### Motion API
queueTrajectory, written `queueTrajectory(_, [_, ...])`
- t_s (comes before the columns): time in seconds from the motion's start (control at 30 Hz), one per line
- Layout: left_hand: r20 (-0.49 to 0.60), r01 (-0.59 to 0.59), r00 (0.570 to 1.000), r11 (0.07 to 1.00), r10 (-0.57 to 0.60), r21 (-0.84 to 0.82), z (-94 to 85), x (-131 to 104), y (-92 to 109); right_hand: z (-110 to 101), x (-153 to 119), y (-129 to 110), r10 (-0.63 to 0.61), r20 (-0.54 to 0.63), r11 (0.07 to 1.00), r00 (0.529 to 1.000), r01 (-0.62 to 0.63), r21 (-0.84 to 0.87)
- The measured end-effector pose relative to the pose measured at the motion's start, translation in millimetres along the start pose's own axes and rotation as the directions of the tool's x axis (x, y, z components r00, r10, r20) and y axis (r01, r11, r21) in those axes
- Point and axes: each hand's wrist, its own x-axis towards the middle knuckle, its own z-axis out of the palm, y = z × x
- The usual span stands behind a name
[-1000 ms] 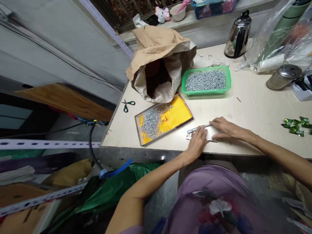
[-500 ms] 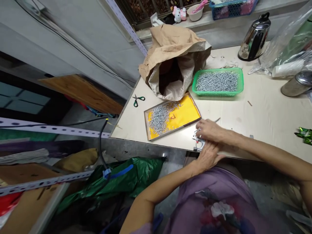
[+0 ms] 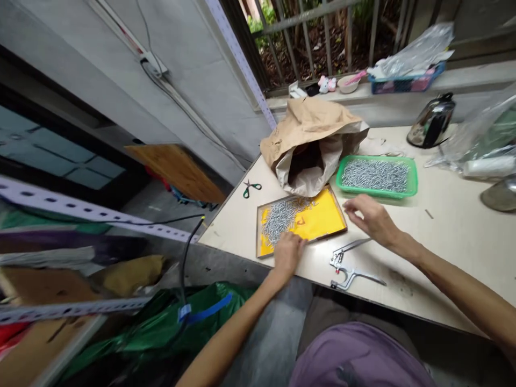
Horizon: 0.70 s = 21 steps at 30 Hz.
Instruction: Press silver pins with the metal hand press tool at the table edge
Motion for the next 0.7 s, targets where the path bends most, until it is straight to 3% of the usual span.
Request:
queueTrajectory(0.13, [0.226, 0.211, 0.947, 0.973, -0.226, 0.089, -14.2, 42.3, -18.9, -50.7, 35.6, 37.6, 0.168, -0.099, 0.959, 0.981, -0.186, -0.215])
queueTrajectory(0.27, [0.371, 0.243, 0.893, 0.967, -0.255, 0.081, -14.6, 49.9, -15.9, -65.9, 28.3, 46.1, 0.191, -0.072, 0.934, 0.979, -0.204, -0.294])
queueTrajectory(0.4, [0.382, 0.249, 0.888, 0.966, -0.255, 0.067, -13.3, 51.6, -13.4, -47.4, -26.4, 17.1, 0.148, 0.162, 0.983, 0.976, -0.126, -0.137])
queueTrajectory(0.5, [0.318, 0.288, 0.907, 0.958, -0.276, 0.008, -16.6, 51.6, -11.2, -23.3, -76.1, -7.7, 0.159, 0.353, 0.987, 0.922, -0.145, -0.066])
queueTrajectory(0.6, [0.25, 0.259, 0.946, 0.943, -0.205, -0.207, -19.8, 42.2, -1.5, -3.2, -110.7, -25.1, 0.206, 0.497, 0.978, 0.843, -0.185, -0.09])
queueTrajectory(0.7, [0.293, 0.207, 0.954, 0.854, -0.067, -0.478, -17.0, 20.3, 18.4, 7.4, -125.8, -34.4, 0.248, 0.547, 0.969, 0.799, -0.216, -0.123])
